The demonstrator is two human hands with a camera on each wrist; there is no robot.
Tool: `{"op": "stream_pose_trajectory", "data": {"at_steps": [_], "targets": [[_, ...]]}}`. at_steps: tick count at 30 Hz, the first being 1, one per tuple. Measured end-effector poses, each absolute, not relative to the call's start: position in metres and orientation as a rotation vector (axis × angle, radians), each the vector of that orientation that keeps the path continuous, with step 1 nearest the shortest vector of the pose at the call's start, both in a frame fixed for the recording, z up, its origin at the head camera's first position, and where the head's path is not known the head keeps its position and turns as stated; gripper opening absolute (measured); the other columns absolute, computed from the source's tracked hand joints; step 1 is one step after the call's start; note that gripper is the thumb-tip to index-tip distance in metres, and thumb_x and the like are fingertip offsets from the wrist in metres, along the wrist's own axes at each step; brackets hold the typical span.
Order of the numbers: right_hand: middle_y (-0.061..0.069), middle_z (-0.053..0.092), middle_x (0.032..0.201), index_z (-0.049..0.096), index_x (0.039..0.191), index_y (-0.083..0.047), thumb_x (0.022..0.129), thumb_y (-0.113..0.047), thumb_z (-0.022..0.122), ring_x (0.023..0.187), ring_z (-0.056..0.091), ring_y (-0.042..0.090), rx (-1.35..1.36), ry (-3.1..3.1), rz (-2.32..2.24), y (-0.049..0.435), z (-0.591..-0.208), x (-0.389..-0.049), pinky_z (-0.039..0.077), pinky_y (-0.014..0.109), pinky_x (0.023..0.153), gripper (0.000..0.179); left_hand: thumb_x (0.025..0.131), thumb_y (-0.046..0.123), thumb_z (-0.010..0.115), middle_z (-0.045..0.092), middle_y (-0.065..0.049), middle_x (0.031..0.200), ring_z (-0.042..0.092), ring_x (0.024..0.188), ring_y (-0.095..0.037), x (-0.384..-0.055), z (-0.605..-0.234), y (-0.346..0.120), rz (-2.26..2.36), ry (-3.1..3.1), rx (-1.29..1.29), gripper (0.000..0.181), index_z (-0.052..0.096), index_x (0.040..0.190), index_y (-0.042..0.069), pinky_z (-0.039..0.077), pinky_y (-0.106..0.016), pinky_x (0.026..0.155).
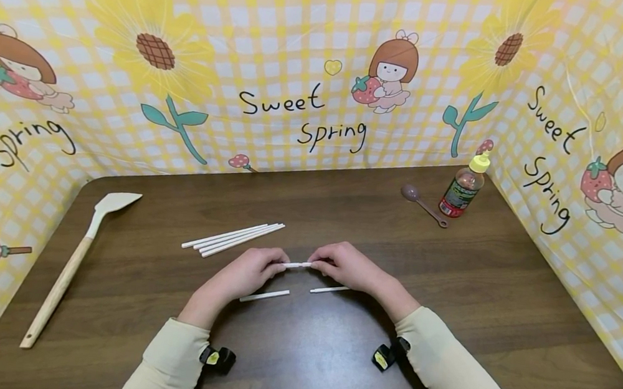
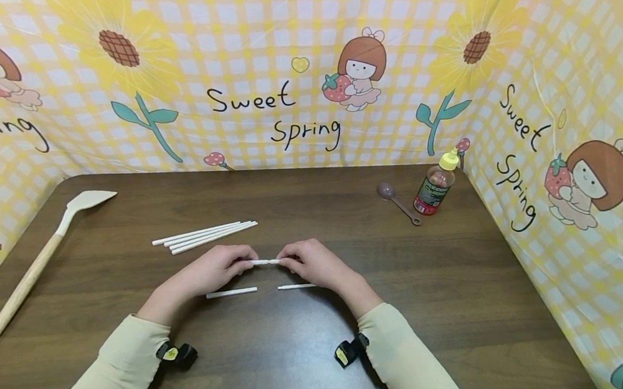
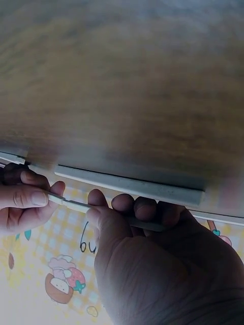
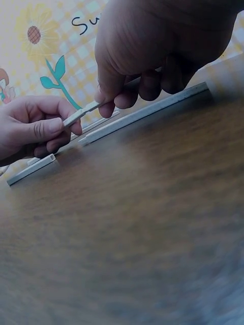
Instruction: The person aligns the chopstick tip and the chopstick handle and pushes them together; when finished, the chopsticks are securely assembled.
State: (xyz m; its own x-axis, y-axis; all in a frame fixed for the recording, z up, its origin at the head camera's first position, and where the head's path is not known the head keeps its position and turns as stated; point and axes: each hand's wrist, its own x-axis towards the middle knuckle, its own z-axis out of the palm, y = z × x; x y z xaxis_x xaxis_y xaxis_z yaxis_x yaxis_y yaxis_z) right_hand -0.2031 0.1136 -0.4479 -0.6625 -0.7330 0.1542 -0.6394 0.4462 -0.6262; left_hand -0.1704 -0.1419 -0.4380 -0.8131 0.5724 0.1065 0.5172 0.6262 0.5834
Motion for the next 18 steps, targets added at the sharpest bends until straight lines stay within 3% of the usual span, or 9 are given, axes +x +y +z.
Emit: {"op": "stream_pose_trajectory", "data": {"at_steps": [18], "targets": [[-0.007, 0.067, 0.084, 0.076, 0.103, -0.010, 0.100, -0.013, 0.064, 0.075, 0.058, 0.004, -1.202, 2.544, -1.021, 0.1120, -0.4472, -0.2005, 0.049, 0.026, 0.074, 0.012, 0.099, 0.009, 0.065, 0.066, 0.003, 0.087, 0.057, 0.078, -0.012, -0.1697, -0.4388, -0.1404, 0.927, 2.761, 0.920, 0.004, 0.069, 0.098, 0.010, 0.049, -0.035, 0.076]]}}
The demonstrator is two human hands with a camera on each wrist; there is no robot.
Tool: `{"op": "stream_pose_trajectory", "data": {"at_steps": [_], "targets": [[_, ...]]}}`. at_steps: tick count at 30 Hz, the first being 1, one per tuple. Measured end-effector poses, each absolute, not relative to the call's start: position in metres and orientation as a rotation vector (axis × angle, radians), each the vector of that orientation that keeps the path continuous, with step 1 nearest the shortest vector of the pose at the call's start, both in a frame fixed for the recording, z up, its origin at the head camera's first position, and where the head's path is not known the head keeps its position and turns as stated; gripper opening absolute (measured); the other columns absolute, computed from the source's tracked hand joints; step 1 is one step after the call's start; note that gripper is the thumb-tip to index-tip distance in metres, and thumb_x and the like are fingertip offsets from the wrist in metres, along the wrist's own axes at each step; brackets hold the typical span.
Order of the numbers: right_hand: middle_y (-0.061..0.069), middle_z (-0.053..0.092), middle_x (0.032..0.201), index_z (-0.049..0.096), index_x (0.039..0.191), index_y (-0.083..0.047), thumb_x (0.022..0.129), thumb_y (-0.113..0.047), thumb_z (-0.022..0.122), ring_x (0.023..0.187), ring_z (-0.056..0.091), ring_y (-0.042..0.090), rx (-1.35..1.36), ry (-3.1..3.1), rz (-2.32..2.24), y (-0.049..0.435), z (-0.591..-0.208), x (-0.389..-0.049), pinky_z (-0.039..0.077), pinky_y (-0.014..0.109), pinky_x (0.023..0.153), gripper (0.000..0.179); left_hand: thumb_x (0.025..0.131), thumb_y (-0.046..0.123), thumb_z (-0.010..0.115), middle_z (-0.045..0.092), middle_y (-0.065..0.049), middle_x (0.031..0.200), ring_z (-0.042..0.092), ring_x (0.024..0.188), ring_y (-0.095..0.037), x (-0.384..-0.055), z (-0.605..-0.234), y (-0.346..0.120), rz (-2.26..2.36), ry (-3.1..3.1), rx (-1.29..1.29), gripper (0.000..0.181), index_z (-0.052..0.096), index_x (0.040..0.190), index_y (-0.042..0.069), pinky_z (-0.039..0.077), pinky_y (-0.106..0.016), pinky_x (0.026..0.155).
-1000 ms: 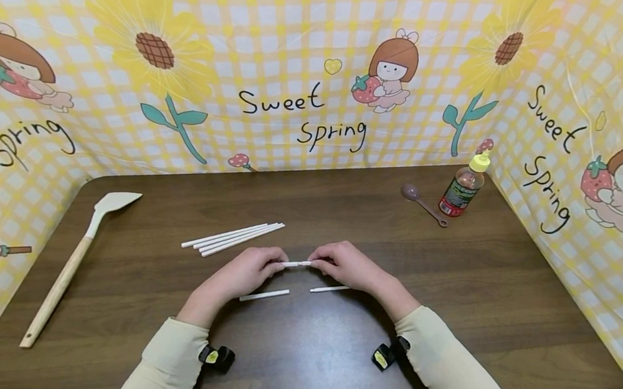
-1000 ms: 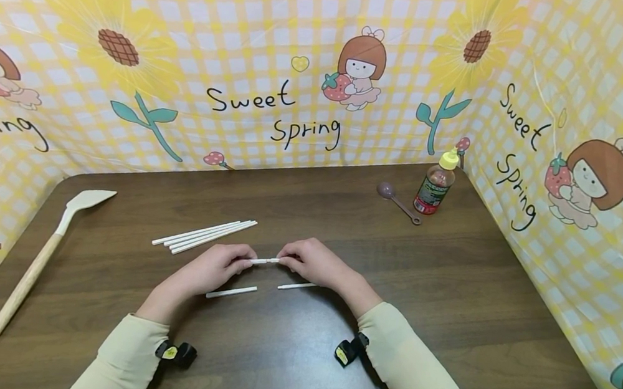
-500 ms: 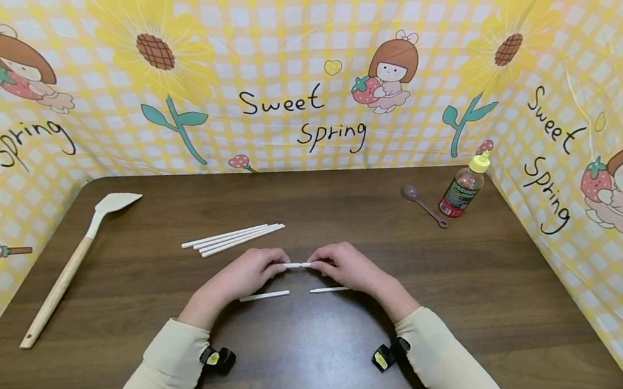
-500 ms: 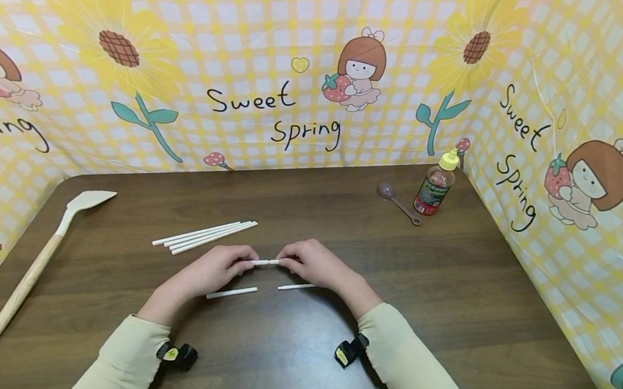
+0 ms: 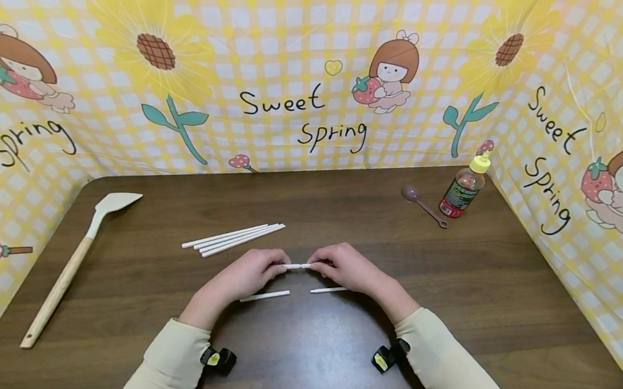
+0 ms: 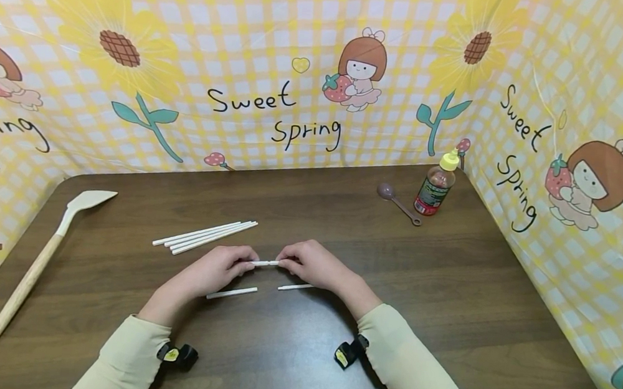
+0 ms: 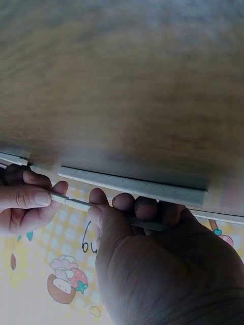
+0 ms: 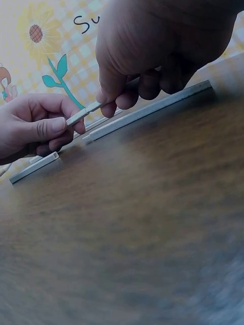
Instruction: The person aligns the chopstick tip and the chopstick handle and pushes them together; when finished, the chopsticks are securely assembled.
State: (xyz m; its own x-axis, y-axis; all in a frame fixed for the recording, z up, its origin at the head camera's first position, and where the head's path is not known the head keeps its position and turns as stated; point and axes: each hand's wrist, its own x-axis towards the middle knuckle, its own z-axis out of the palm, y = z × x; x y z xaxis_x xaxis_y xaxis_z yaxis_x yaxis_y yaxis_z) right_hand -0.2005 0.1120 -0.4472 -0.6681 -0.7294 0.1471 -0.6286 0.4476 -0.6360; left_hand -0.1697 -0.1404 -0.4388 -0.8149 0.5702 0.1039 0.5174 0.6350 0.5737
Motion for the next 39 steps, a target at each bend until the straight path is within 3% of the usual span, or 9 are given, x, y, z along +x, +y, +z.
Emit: {"op": "stream_pose_trajectory", "data": {"at_steps": [10, 39], "targets": [[-0.010, 0.060, 0.075, 0.075, 0.098, -0.010, 0.100, -0.013, 0.065, 0.069, 0.055, 0.001, -1.255, 2.564, -1.034, 0.1107, -0.4470, -0.1986, 0.048, 0.024, 0.070, 0.011, 0.099, 0.009, 0.064, 0.066, 0.003, 0.087, 0.057, 0.078, -0.011, -0.1690, -0.4389, -0.1400, 0.917, 2.756, 0.937, 0.005, 0.069, 0.098, 0.010, 0.048, -0.034, 0.074], [-0.011, 0.061, 0.072, 0.074, 0.095, -0.009, 0.098, -0.012, 0.067, 0.068, 0.055, 0.000, -1.253, 2.563, -1.071, 0.1096, -0.4474, -0.1958, 0.049, 0.023, 0.069, 0.009, 0.098, 0.007, 0.066, 0.061, 0.004, 0.079, 0.052, 0.071, -0.010, -0.1672, -0.4401, -0.1357, 0.949, 2.767, 0.941, 0.005, 0.066, 0.094, 0.010, 0.045, -0.030, 0.068]]}}
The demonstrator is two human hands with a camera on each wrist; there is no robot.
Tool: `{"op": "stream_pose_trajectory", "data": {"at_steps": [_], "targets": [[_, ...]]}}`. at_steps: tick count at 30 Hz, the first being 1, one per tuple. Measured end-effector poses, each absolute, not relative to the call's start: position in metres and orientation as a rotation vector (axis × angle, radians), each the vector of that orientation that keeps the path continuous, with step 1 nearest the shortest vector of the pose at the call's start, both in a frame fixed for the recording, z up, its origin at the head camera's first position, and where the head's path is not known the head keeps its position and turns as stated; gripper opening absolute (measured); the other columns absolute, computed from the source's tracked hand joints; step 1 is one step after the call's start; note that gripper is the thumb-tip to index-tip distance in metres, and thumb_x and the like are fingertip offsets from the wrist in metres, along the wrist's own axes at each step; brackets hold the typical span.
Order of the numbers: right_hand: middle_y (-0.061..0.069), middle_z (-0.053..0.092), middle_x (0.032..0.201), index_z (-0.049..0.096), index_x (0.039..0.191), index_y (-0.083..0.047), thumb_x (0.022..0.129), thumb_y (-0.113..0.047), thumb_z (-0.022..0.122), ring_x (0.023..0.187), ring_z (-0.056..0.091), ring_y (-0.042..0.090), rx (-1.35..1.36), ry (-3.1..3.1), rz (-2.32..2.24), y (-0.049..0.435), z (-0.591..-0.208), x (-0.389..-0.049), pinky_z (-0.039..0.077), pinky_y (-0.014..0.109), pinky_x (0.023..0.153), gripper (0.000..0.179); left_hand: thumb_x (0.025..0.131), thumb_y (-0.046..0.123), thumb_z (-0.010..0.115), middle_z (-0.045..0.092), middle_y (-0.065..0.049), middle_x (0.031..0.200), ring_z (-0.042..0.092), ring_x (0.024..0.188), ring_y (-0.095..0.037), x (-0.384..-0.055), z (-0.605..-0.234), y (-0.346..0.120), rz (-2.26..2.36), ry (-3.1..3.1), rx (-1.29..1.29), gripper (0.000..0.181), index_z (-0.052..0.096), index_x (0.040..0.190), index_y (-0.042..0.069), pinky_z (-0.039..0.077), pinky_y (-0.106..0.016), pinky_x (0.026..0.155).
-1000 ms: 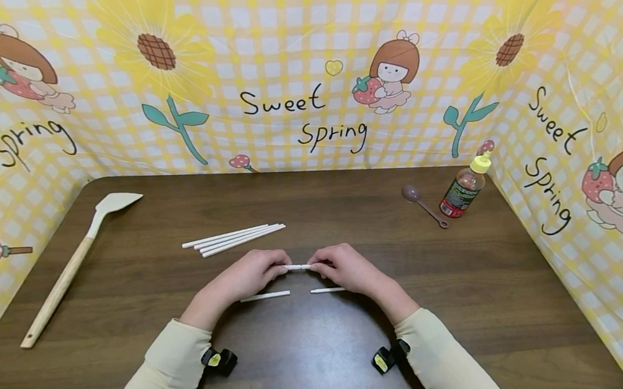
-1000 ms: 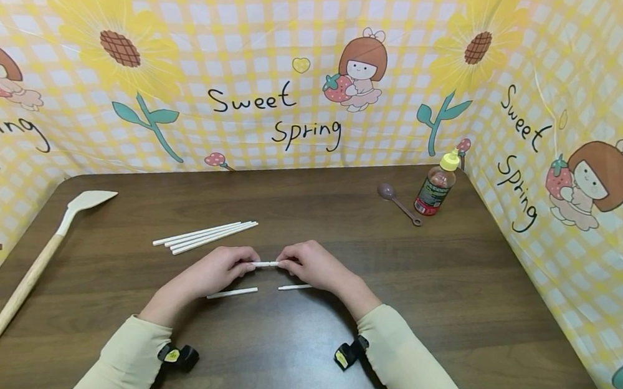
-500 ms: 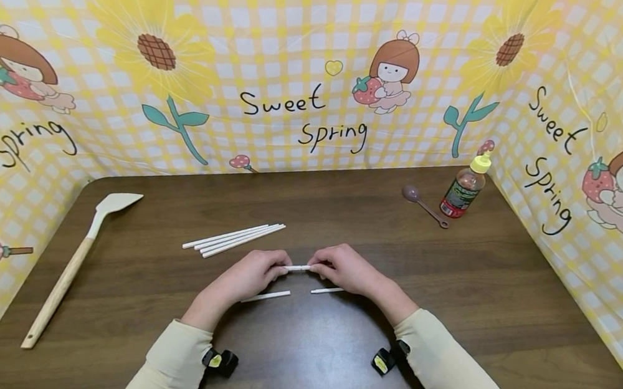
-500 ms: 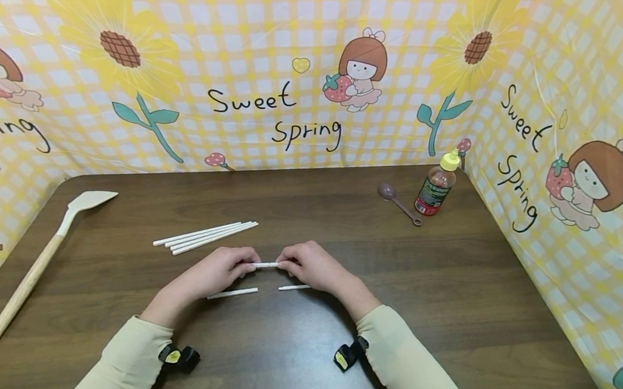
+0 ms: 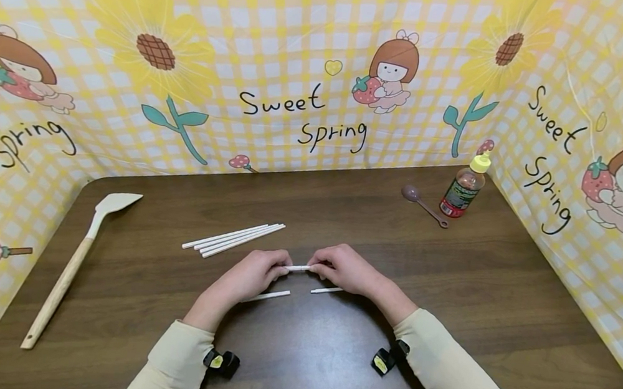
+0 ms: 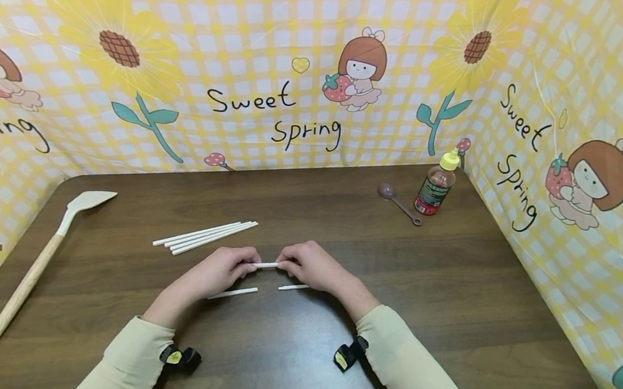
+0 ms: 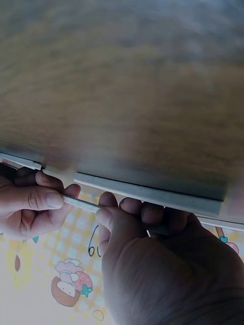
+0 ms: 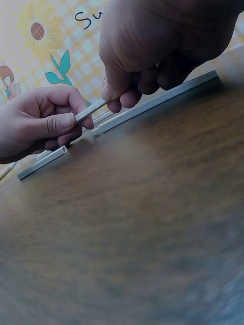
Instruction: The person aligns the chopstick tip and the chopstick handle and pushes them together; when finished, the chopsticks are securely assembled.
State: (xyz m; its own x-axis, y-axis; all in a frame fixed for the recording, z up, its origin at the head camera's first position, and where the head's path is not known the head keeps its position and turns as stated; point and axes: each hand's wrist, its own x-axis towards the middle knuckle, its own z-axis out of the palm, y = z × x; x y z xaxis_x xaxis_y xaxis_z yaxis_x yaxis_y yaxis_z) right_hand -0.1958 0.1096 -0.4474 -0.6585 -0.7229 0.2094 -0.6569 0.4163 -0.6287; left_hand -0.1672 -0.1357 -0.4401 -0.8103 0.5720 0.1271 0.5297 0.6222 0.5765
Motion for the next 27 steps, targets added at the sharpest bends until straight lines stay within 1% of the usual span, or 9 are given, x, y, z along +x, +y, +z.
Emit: {"op": "stream_pose_trajectory", "data": {"at_steps": [15, 22, 27], "targets": [[-0.012, 0.060, 0.071, 0.075, 0.094, -0.011, 0.098, -0.012, 0.067, 0.066, 0.055, 0.000, -1.189, 2.553, -1.065, 0.1090, -0.4497, -0.1965, 0.048, 0.024, 0.068, 0.009, 0.097, 0.006, 0.066, 0.060, 0.003, 0.076, 0.051, 0.068, -0.009, -0.1654, -0.4403, -0.1338, 0.945, 2.769, 0.951, 0.006, 0.065, 0.092, 0.010, 0.044, -0.028, 0.065], [-0.012, 0.060, 0.072, 0.075, 0.096, -0.011, 0.099, -0.013, 0.067, 0.067, 0.055, 0.001, -1.174, 2.558, -1.075, 0.1088, -0.4499, -0.1963, 0.048, 0.024, 0.068, 0.009, 0.098, 0.008, 0.066, 0.060, 0.005, 0.078, 0.052, 0.069, -0.009, -0.1658, -0.4394, -0.1355, 0.932, 2.763, 0.884, 0.003, 0.066, 0.098, 0.012, 0.045, -0.029, 0.067], [-0.011, 0.063, 0.074, 0.075, 0.099, -0.011, 0.099, -0.013, 0.067, 0.068, 0.056, 0.001, -1.160, 2.562, -1.094, 0.1086, -0.4480, -0.1962, 0.049, 0.025, 0.068, 0.008, 0.097, 0.008, 0.068, 0.057, 0.007, 0.075, 0.051, 0.066, -0.007, -0.1671, -0.4393, -0.1373, 0.971, 2.756, 0.858, 0.009, 0.062, 0.101, 0.013, 0.045, -0.029, 0.065]]}}
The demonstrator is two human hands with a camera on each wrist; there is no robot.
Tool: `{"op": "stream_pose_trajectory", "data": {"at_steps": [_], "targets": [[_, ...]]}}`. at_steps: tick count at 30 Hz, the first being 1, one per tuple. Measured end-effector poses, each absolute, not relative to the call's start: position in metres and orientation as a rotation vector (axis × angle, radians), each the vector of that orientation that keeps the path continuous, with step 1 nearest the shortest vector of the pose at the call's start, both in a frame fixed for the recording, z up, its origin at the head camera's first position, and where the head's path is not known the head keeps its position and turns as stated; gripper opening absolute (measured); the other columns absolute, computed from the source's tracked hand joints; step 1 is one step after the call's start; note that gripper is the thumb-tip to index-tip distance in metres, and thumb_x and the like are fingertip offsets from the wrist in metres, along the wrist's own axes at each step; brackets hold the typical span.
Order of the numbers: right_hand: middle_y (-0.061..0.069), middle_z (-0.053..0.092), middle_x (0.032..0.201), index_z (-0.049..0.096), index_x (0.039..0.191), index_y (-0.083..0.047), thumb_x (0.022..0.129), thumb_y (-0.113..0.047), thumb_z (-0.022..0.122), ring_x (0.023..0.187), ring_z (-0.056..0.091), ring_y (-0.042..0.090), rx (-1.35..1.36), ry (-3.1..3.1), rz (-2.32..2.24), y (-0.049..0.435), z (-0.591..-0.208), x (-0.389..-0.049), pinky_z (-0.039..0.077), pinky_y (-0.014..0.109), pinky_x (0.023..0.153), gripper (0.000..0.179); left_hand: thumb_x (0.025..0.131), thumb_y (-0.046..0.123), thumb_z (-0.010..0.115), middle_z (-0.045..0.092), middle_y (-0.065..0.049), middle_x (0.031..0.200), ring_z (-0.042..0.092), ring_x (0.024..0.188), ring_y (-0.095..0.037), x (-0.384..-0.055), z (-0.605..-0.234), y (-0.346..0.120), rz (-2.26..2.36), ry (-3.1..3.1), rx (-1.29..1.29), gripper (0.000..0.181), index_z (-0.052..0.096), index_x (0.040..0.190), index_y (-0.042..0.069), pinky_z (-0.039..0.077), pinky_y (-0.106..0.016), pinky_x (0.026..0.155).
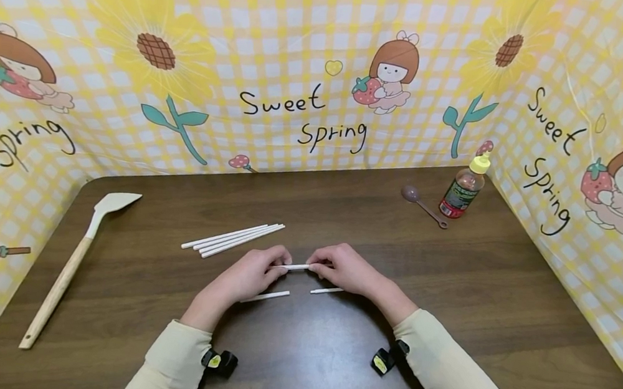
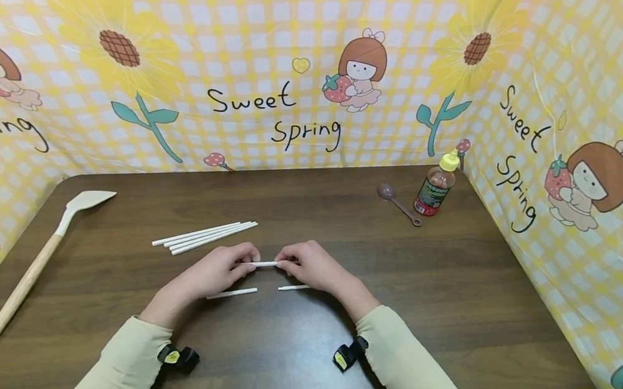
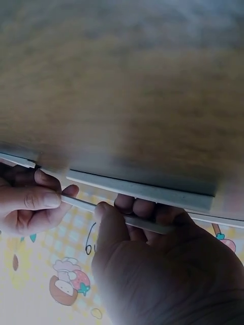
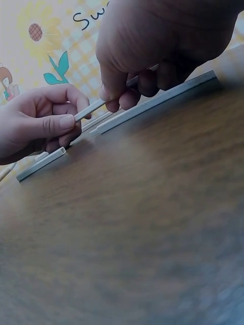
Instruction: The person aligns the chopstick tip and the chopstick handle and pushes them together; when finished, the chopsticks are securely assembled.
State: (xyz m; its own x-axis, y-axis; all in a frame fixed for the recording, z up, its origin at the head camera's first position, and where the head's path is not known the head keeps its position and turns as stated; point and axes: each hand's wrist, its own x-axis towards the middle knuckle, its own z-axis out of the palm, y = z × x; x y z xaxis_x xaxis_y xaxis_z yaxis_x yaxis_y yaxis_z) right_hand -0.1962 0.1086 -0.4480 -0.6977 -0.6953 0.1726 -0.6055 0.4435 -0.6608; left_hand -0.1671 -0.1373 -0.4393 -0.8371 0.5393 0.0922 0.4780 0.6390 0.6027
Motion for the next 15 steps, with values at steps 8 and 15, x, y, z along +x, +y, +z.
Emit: {"op": "stream_pose_trajectory", "data": {"at_steps": [8, 15], "targets": [[-0.010, 0.066, 0.076, 0.073, 0.100, -0.011, 0.097, -0.012, 0.069, 0.068, 0.057, 0.001, -1.117, 2.558, -1.119, 0.1081, -0.4478, -0.1966, 0.049, 0.023, 0.068, 0.005, 0.093, 0.006, 0.071, 0.058, 0.008, 0.075, 0.052, 0.067, -0.008, -0.1686, -0.4390, -0.1391, 1.005, 2.798, 0.848, 0.010, 0.063, 0.095, 0.013, 0.046, -0.030, 0.066], [-0.011, 0.069, 0.083, 0.075, 0.097, -0.014, 0.096, -0.015, 0.071, 0.073, 0.058, 0.003, -1.120, 2.620, -1.107, 0.1091, -0.4490, -0.1977, 0.049, 0.026, 0.072, 0.004, 0.090, 0.007, 0.073, 0.058, 0.009, 0.076, 0.054, 0.069, -0.007, -0.1693, -0.4373, -0.1392, 1.022, 2.813, 0.841, 0.011, 0.066, 0.088, 0.013, 0.047, -0.029, 0.066]]}}
